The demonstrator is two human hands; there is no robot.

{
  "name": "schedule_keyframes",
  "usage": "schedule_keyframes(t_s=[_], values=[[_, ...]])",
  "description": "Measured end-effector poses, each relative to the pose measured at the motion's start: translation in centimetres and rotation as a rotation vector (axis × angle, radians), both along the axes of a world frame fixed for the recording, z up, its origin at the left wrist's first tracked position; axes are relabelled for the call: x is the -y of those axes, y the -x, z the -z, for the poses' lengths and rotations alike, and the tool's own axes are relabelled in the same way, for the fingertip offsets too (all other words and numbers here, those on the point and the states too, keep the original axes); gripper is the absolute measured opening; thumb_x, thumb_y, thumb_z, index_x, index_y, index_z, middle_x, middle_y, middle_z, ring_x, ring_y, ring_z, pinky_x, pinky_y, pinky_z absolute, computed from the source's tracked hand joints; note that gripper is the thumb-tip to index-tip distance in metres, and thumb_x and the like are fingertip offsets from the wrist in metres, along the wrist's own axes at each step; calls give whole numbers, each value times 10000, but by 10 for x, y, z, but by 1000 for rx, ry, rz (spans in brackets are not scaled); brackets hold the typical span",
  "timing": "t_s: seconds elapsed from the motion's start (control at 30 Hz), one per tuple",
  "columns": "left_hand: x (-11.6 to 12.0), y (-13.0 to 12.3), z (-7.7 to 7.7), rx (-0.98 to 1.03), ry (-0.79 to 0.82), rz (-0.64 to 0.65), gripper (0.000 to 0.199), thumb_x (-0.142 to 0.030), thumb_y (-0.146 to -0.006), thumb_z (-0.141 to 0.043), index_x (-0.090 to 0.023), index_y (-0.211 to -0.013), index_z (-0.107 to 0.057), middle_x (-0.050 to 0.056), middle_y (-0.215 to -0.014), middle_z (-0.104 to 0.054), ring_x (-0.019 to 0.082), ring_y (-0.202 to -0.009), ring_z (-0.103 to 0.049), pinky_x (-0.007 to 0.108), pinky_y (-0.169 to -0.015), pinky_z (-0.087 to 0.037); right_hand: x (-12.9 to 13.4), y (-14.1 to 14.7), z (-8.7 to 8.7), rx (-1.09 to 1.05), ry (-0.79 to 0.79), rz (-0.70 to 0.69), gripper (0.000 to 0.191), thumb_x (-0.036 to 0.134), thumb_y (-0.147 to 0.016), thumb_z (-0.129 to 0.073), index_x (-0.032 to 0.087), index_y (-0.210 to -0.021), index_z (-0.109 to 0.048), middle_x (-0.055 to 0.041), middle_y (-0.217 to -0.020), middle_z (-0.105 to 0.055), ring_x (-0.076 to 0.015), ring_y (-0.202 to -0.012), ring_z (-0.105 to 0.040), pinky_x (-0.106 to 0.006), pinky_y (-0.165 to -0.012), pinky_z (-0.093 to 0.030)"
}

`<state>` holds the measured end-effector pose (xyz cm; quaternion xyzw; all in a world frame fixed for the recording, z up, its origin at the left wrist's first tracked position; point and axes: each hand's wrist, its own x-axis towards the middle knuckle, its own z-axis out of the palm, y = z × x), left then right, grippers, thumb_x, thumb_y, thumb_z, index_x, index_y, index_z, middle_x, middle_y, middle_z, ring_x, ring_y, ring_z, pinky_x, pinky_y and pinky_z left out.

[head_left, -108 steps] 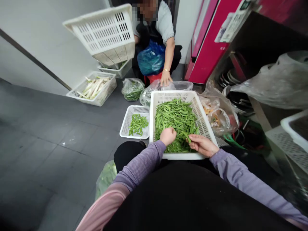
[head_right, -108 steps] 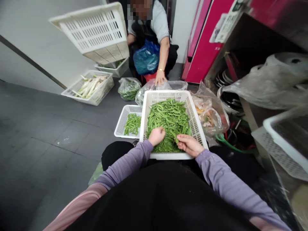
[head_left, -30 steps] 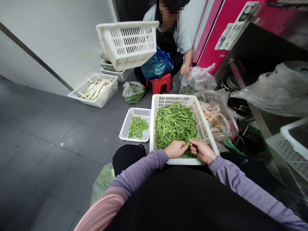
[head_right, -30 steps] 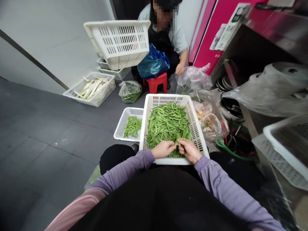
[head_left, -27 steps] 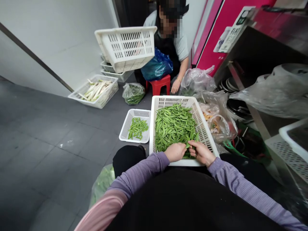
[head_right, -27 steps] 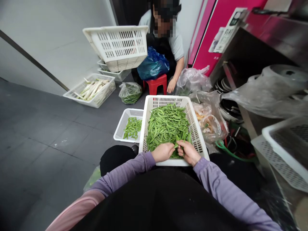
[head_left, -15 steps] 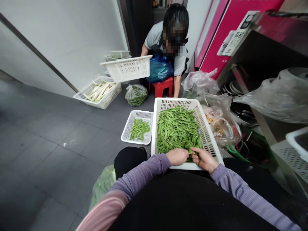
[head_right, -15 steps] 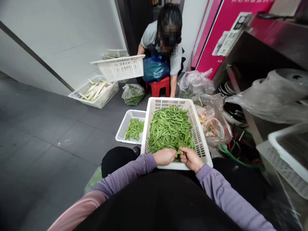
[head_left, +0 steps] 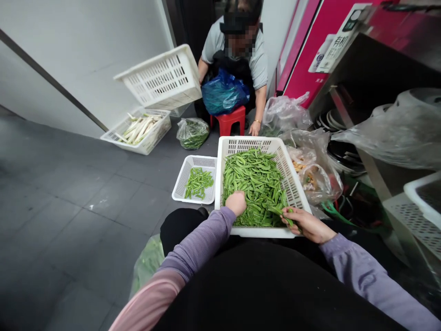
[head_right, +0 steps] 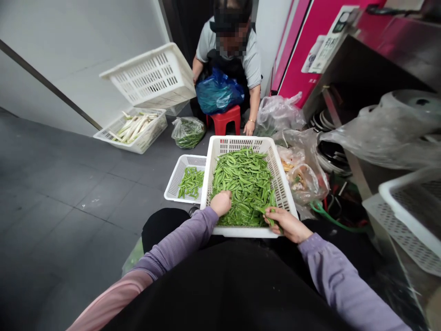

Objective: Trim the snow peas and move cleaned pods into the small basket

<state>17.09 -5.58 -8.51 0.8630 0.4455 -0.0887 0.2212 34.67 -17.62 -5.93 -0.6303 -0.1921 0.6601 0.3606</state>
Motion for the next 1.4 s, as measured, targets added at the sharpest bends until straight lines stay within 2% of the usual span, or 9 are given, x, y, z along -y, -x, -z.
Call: schedule_keyframes(t_s=[0.13,0.4,0.53,0.63,0.73,0.93,1.2,1.27,1.4], values=[[26,-4,-4,185,-19,314,447,-225,-832,-447,-252,-1274,-391,110,-1242,-435,160,-797,-608,244,-667,-467,2,4,5,20,32,1,221,270,-573,-617,178,-700,-461,63,-515,-427,-23,-369,-257,-172,-373,-130],[32,-7,-5,191,-86,557,328,-268,-898,-297,-120,-961,-583,127,-921,-604,222,-772,-608,306,-619,-476,-8,13,11,-69,152,-56,197,339,-529,-553,174,-631,-517,54,-490,-377,-21,-367,-201,-174,-388,-75],[31,-6,-7,92,-28,663,294,-249,-869,-359,-129,-881,-627,125,-885,-642,236,-770,-620,307,-596,-469,-7,12,15,260,-36,-406,205,381,-593,-541,179,-622,-563,22,-508,-446,-73,-422,-334,-200,-412,-230],[31,-7,-10,67,104,706,246,-264,-845,-422,-172,-797,-645,79,-806,-664,207,-723,-619,281,-605,-459,-13,16,13,572,-281,-745,172,340,-621,-596,189,-701,-620,-35,-688,-613,-157,-649,-527,-255,-608,-385],[25,-5,-10,226,240,562,220,-242,-828,-443,-189,-731,-633,14,-762,-665,144,-723,-604,230,-660,-450,-22,22,6,699,-358,-873,190,367,-686,-572,196,-750,-623,-70,-772,-654,-214,-725,-572,-312,-690,-408],[18,-3,-6,620,567,-39,242,-322,-785,-422,-189,-607,-517,-35,-449,-468,103,-447,-480,223,-498,-414,-33,24,7,640,-502,-539,183,454,-712,-541,275,-682,-553,-26,-721,-598,-239,-724,-570,-378,-700,-443],[31,-16,-2,789,778,-418,259,-343,-830,-303,-195,-675,-449,-51,-445,-372,90,-378,-395,213,-406,-347,-30,53,30,644,-465,-118,267,500,-719,-520,288,-578,-441,-12,-518,-436,-175,-478,-406,-345,-471,-366],[32,-17,1,719,710,-367,288,-323,-857,-275,-177,-745,-497,-42,-486,-399,96,-440,-444,217,-463,-395,-34,53,28,722,-470,20,291,505,-731,-512,266,-584,-435,-7,-532,-447,-160,-504,-411,-321,-503,-366],[30,-10,11,290,300,119,249,-233,-824,-408,-126,-770,-626,80,-725,-591,186,-740,-583,308,-700,-462,-56,12,24,795,-357,343,257,453,-841,-345,238,-704,-368,14,-603,-411,-127,-552,-385,-267,-540,-351]])
